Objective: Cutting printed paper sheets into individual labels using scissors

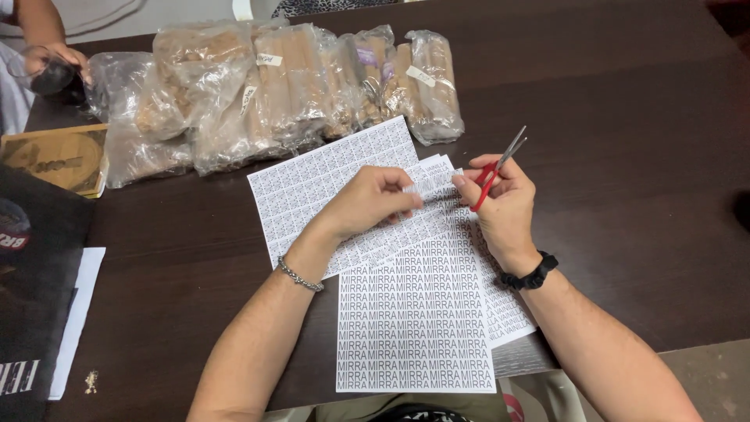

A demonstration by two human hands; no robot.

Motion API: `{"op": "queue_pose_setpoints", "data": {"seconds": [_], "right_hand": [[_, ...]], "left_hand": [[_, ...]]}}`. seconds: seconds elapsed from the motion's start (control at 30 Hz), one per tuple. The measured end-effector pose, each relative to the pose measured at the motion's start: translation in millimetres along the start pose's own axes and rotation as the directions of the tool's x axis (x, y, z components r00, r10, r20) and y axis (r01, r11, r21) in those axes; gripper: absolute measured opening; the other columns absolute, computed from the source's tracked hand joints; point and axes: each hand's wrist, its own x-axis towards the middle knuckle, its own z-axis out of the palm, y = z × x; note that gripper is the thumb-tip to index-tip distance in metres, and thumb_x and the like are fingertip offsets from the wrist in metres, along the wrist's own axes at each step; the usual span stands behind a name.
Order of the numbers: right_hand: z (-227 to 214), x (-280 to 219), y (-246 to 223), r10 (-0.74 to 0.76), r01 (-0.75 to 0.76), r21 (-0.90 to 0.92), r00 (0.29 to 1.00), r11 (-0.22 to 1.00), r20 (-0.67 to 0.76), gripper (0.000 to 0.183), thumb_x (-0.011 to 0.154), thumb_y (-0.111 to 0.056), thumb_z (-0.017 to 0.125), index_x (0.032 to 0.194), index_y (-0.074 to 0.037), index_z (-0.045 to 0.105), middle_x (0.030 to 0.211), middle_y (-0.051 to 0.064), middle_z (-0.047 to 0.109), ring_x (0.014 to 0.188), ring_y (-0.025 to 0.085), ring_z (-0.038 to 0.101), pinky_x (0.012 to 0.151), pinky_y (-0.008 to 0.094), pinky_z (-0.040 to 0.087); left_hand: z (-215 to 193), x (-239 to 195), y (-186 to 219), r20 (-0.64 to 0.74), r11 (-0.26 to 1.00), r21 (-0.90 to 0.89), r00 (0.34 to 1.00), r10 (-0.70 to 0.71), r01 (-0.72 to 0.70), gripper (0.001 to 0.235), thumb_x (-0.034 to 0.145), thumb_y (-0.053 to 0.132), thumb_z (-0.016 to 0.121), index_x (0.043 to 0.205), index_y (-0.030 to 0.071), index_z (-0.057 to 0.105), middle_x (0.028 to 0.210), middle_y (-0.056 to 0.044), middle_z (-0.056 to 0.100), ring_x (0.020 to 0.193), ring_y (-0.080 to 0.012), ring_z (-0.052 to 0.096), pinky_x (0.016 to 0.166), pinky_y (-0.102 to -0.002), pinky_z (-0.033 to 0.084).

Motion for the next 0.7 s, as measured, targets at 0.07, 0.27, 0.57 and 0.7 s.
{"op": "queue_pose_setpoints", "data": {"seconds": [0.07,0.27,0.57,0.7], "right_hand": [[-0.1,0.3,2.0,0.006,-0.006,0.002,1.0,1.0,0.007,0.036,0.085,-0.013,0.085,0.112,-0.002,0.062,0.085,0.011,0.074,0.073,0.009,0.069,0.068,0.02,0.057],[1.1,-0.5,1.8,0.022,-0.021,-0.016,0.997,1.0,0.076,0.036,0.084,-0.014,0.086,0.11,-0.002,0.064,0.083,0.012,0.074,0.07,0.01,0.068,0.067,0.02,0.057],[4.4,-3.1,-2.1,0.079,-0.077,-0.016,0.968,0.997,0.24,0.039,0.079,-0.014,0.087,0.109,0.0,0.066,0.079,0.015,0.074,0.064,0.012,0.067,0.063,0.022,0.055],[9.4,-5.6,-12.9,0.172,-0.178,-0.036,0.849,0.983,0.5,0.035,0.078,-0.016,0.086,0.104,0.001,0.07,0.069,0.015,0.074,0.055,0.015,0.063,0.058,0.023,0.051]], "left_hand": [[-3.5,-3.0,2.9,0.062,0.997,0.078,0.998,-0.008,0.003,0.016,0.084,0.015,0.074,0.092,0.0,0.075,0.073,-0.011,0.071,0.066,-0.0147,0.068,0.058,-0.029,0.06],[-6.7,-9.1,25.9,0.059,0.985,0.089,0.988,0.144,-0.149,0.022,0.083,0.01,0.075,0.101,-0.002,0.068,0.097,-0.02,0.072,0.088,-0.025,0.071,0.073,-0.036,0.062],[-7.2,-11.5,32.4,0.126,0.969,0.173,0.98,0.155,-0.176,0.024,0.082,-0.003,0.07,0.101,0.009,0.079,0.1,-0.011,0.076,0.08,-0.0178,0.066,0.074,-0.031,0.058],[-27.1,-14.3,39.7,0.087,0.963,0.139,0.972,0.218,-0.229,0.03,0.08,-0.005,0.071,0.107,0.007,0.078,0.108,-0.011,0.075,0.08,-0.015,0.062,0.071,-0.026,0.055]]}}
